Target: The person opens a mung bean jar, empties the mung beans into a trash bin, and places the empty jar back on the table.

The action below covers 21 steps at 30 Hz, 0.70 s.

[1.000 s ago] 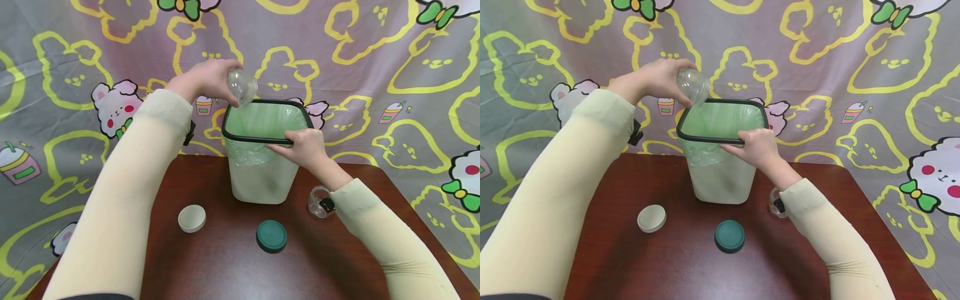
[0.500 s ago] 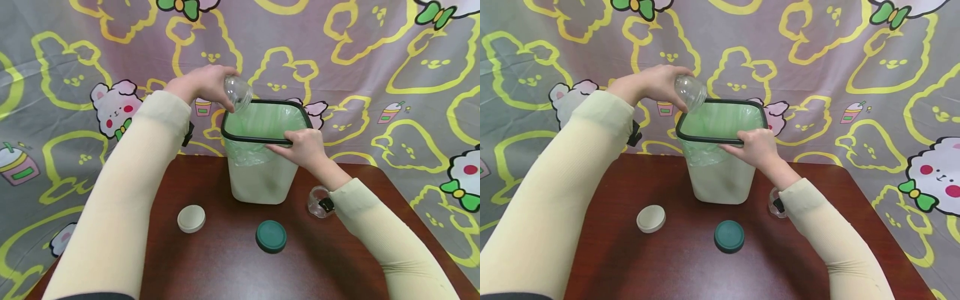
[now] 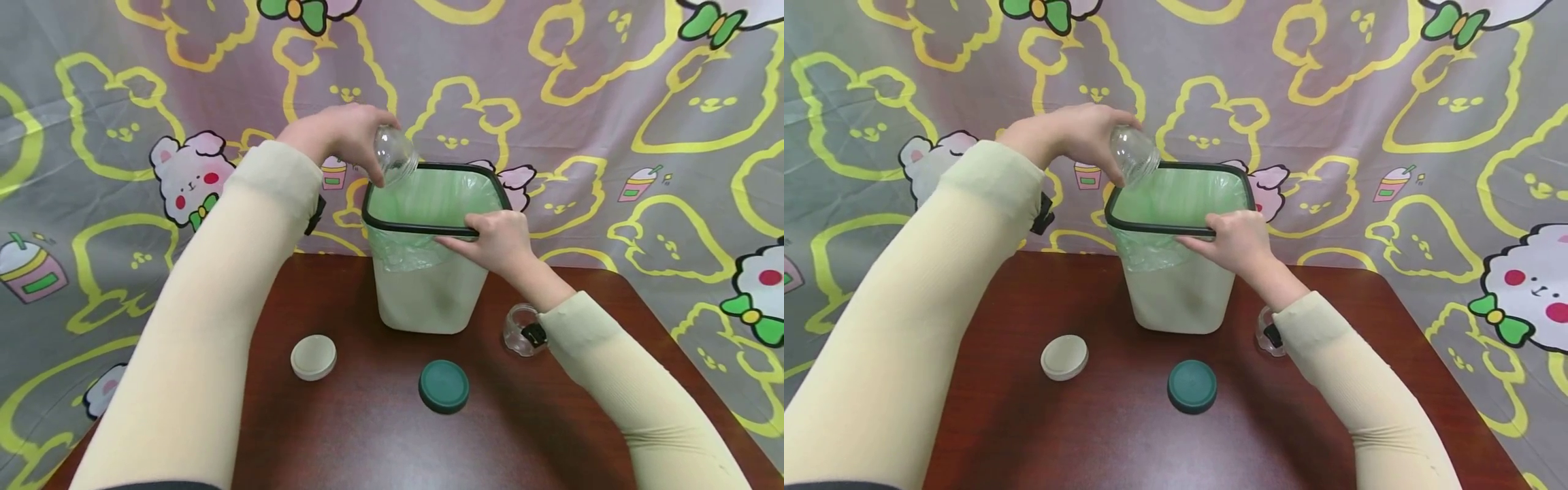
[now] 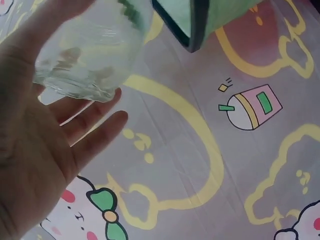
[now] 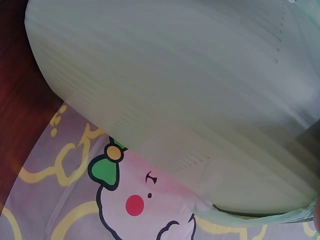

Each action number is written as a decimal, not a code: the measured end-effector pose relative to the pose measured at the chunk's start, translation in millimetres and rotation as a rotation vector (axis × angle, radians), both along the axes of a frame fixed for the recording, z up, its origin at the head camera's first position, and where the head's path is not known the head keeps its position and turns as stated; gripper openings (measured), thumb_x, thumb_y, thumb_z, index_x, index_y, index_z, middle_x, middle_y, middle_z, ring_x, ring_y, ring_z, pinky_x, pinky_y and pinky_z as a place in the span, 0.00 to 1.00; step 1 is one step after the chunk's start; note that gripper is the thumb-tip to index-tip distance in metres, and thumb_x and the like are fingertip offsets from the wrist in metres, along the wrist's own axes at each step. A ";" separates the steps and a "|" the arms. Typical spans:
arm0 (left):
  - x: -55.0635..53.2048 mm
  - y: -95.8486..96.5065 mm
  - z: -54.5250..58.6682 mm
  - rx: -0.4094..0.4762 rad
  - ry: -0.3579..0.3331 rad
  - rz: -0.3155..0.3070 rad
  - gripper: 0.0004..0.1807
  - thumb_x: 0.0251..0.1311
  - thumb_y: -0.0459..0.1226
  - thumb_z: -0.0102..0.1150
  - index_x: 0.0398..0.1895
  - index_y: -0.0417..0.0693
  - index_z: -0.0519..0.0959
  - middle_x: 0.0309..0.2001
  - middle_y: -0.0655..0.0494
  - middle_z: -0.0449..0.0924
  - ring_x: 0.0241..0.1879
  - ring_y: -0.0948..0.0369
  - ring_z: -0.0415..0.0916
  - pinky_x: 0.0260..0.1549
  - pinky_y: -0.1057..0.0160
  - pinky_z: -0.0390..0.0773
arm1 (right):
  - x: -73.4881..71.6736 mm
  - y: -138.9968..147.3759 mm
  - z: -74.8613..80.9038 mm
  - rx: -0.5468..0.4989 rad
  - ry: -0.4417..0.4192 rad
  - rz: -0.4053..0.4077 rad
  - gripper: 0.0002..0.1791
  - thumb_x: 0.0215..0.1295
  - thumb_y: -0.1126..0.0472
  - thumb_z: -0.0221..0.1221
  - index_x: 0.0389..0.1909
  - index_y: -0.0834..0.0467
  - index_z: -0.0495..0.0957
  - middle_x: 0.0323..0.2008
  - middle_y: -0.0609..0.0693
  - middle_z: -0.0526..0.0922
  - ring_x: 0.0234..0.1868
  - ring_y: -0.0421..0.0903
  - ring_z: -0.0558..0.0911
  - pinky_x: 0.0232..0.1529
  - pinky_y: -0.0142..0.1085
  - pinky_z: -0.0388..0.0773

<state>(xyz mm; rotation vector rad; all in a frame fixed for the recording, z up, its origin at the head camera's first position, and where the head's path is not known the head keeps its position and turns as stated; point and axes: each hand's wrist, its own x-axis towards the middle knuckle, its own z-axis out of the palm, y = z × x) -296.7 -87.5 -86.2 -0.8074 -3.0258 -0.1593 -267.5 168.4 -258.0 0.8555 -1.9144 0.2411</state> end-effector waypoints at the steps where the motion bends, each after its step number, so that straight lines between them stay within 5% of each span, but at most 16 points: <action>1: 0.1 0.5 -0.2 -0.009 -0.004 -0.009 0.51 0.44 0.46 0.76 0.73 0.53 0.59 0.63 0.46 0.66 0.56 0.49 0.66 0.52 0.49 0.70 | 0.2 0.1 -0.1 0.000 0.001 0.002 0.38 0.63 0.25 0.44 0.11 0.52 0.52 0.07 0.43 0.51 0.07 0.40 0.51 0.09 0.38 0.46; 7: 1.9 1.9 2.4 0.033 0.054 -0.002 0.52 0.43 0.45 0.76 0.74 0.57 0.58 0.66 0.48 0.65 0.57 0.50 0.67 0.53 0.48 0.69 | 0.0 0.0 0.3 0.005 0.007 0.010 0.38 0.63 0.25 0.44 0.10 0.52 0.53 0.07 0.43 0.51 0.07 0.40 0.51 0.09 0.38 0.47; 15: 1.9 1.9 2.0 0.015 0.020 -0.019 0.51 0.44 0.44 0.76 0.73 0.55 0.59 0.64 0.47 0.66 0.55 0.50 0.67 0.52 0.50 0.70 | -0.4 -0.4 0.6 0.000 0.002 0.015 0.38 0.63 0.25 0.44 0.10 0.52 0.52 0.07 0.43 0.51 0.07 0.40 0.51 0.09 0.38 0.46; 21: 0.7 -0.6 3.6 0.058 0.088 -0.016 0.53 0.41 0.46 0.77 0.73 0.57 0.60 0.65 0.48 0.65 0.58 0.49 0.67 0.53 0.48 0.69 | -1.3 -1.1 -0.2 0.000 0.005 0.014 0.38 0.63 0.26 0.45 0.10 0.52 0.52 0.07 0.44 0.51 0.07 0.41 0.51 0.09 0.38 0.46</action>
